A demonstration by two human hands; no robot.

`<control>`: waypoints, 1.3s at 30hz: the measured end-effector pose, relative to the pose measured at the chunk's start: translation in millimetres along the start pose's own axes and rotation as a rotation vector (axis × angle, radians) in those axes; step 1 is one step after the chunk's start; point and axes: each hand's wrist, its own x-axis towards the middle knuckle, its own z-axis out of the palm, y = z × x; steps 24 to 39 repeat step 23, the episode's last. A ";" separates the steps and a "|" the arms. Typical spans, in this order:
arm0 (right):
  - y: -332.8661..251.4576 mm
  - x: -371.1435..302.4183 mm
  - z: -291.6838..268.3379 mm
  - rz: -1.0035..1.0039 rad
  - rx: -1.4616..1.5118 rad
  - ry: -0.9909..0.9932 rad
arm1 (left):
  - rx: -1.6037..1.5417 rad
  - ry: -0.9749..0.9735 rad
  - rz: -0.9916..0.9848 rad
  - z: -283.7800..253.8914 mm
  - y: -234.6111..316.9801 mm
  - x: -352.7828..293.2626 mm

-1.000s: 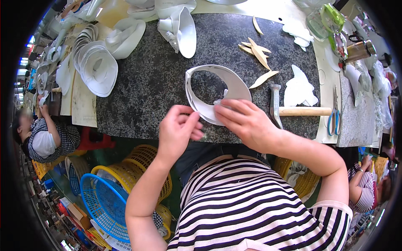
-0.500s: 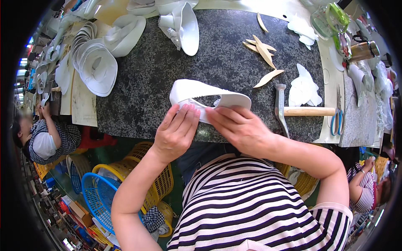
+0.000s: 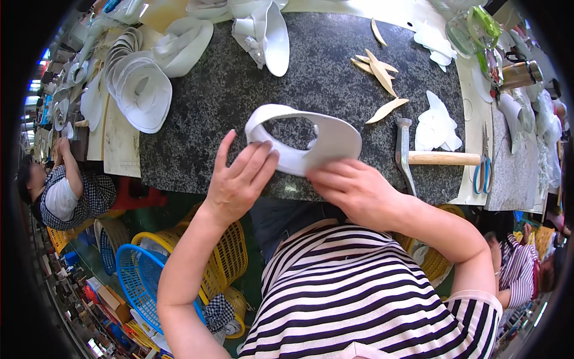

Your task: The recorder is assembling white shoe components, specifically lining or folding the edges of an upper part at a manufacturing workstation.

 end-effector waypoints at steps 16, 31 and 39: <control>9.0 -69.0 -78.6 0.514 -0.177 0.218 | -0.147 0.074 -0.172 2.0 25.9 -34.9; -35.5 15.3 -70.9 0.296 0.365 -0.083 | -0.001 0.072 -0.203 -1.5 38.9 -25.1; -35.5 15.3 -70.9 0.296 0.365 -0.083 | -0.001 0.072 -0.203 -1.5 38.9 -25.1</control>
